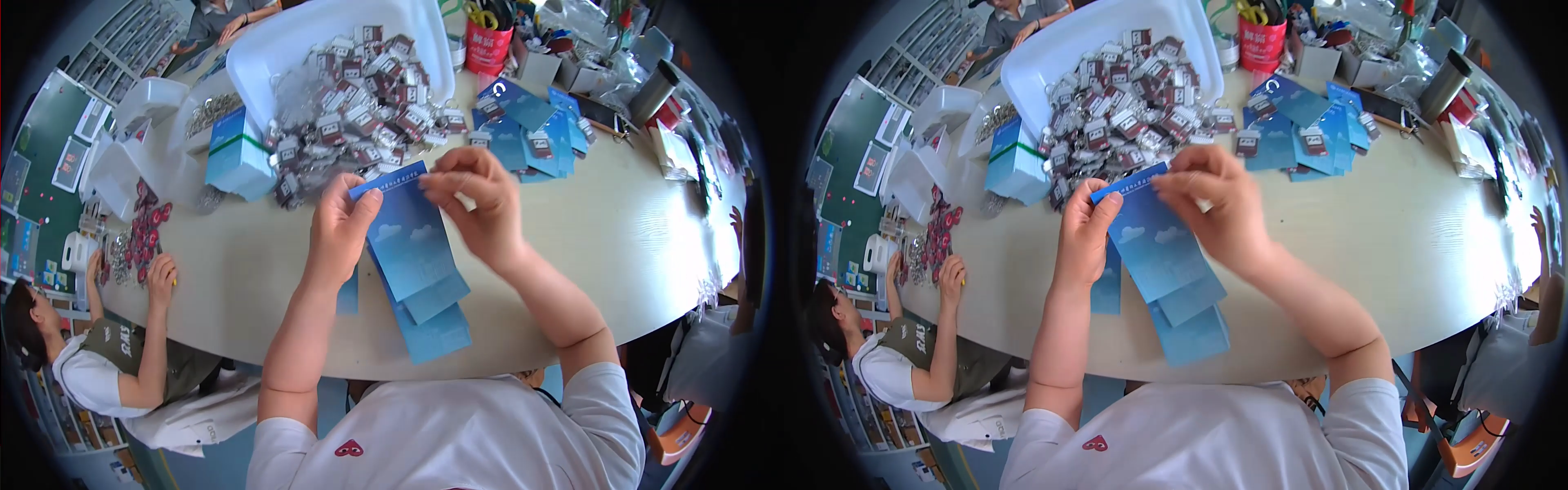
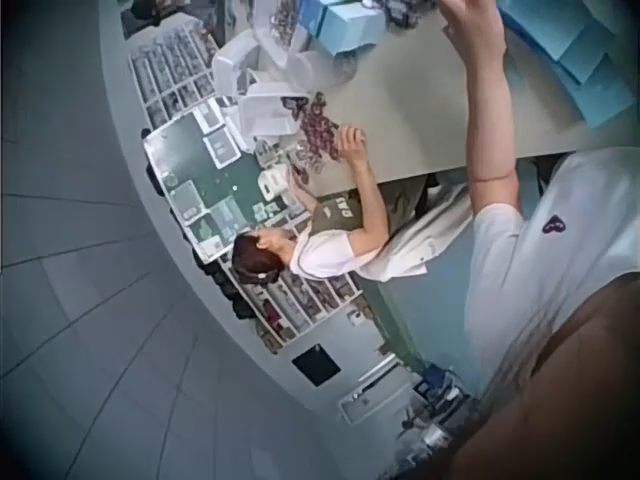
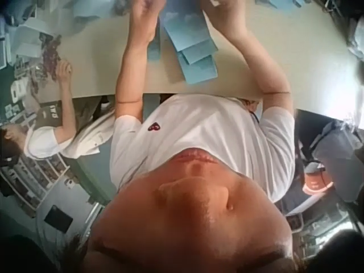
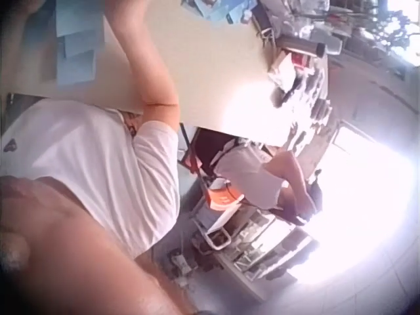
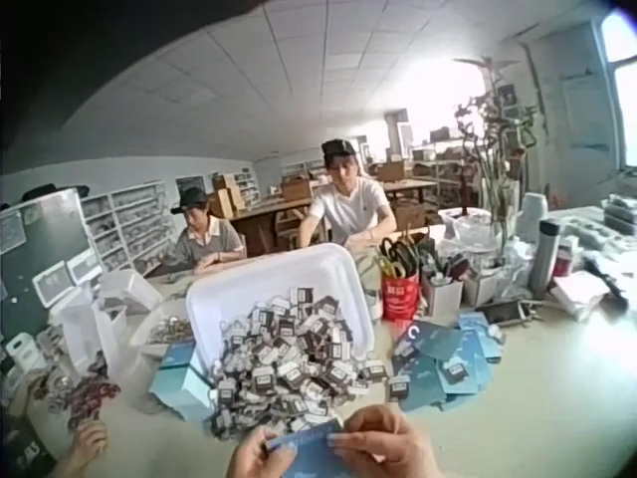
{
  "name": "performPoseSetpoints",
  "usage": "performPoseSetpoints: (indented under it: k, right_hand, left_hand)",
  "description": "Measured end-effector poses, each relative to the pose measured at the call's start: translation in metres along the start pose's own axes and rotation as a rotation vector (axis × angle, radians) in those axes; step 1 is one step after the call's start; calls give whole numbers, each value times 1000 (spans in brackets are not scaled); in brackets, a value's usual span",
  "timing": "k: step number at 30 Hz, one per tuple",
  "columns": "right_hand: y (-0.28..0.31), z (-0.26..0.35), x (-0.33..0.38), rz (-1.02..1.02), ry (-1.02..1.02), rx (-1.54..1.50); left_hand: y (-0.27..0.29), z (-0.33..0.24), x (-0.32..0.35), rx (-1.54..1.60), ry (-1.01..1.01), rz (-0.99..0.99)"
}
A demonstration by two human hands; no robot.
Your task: The person assembles keychains by hand, attaching keychain rings to cardstock cards.
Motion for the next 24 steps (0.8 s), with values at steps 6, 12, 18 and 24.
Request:
performPoseSetpoints:
  k: [6,12,18,24]
  right_hand:
    - [-4,8,6,-80,308,254]
    - [-4,20,6,-60,449,364]
    - [-8,18,11,-23,444,443]
    - [-7,16,14,-75,359,408]
  left_hand:
    - [-25,-16,-1,-114,-227,-34]
    - [-30,-20,3,-140,-342,-89]
    - [-31,-23,6,-231,-429,-160]
    - [-31,-24,-1,-155,-416,-222]
Point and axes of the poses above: each hand's wrist, its own x-axis away from the middle knuckle, its own y-axis out of the back of the hand, z = x × y, the point moved 3 cm from there along -x, towards the middle knuckle, and after that the axes turned 10 degrees about -y, right-handed, at the moved point
